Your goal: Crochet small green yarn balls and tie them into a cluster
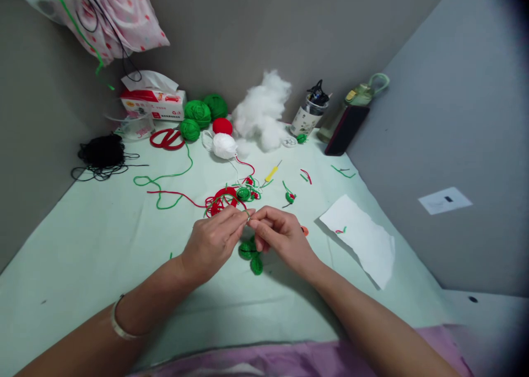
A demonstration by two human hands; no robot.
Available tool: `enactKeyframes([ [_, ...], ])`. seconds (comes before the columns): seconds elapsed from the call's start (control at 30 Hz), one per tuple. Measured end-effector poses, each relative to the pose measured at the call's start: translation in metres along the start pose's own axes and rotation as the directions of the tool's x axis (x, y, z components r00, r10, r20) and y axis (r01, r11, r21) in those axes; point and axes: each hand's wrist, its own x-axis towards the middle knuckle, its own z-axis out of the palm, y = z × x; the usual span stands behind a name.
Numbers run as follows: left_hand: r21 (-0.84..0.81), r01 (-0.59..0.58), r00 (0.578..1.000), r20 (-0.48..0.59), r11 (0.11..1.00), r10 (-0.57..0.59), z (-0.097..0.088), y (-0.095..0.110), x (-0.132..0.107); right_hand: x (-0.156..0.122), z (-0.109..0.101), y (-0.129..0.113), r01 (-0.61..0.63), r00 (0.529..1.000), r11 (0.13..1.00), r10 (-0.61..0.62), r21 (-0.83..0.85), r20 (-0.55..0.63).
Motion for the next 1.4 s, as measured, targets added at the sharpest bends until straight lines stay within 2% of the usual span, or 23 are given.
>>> enactKeyframes([
  [0.4, 0.054, -0.030, 0.999, -0.015, 0.998, 0.031, 0.002, -0.001, -0.001, 0.003, 0.001, 0.000, -0.083, 0.997, 0.995, 0.082, 0.061, 0.012],
  [0.6, 0.130, -0.066, 0.997, -0.023, 0.989, 0.069, 0.007, -0.003, -0.002, 0.005, -0.002, 0.003, -0.082, 0.997, 0.994, 0.082, 0.078, 0.003],
  [0.93, 0.162, -0.041, 0.995, 0.092, 0.986, 0.026, 0.005, -0.001, 0.003, 0.012, -0.009, 0.009, -0.080, 0.997, 0.994, 0.081, 0.068, -0.007],
  [1.2, 0.187, -0.002, 0.971, 0.236, 0.982, -0.043, 0.004, 0.002, 0.002, 0.014, -0.011, 0.012, -0.111, 0.994, 0.990, 0.112, 0.089, -0.011],
  [1.4, 0.194, -0.001, 0.955, 0.290, 0.981, -0.056, 0.000, 0.004, 0.004, 0.015, -0.014, 0.010, -0.123, 0.992, 0.987, 0.123, 0.104, 0.013],
])
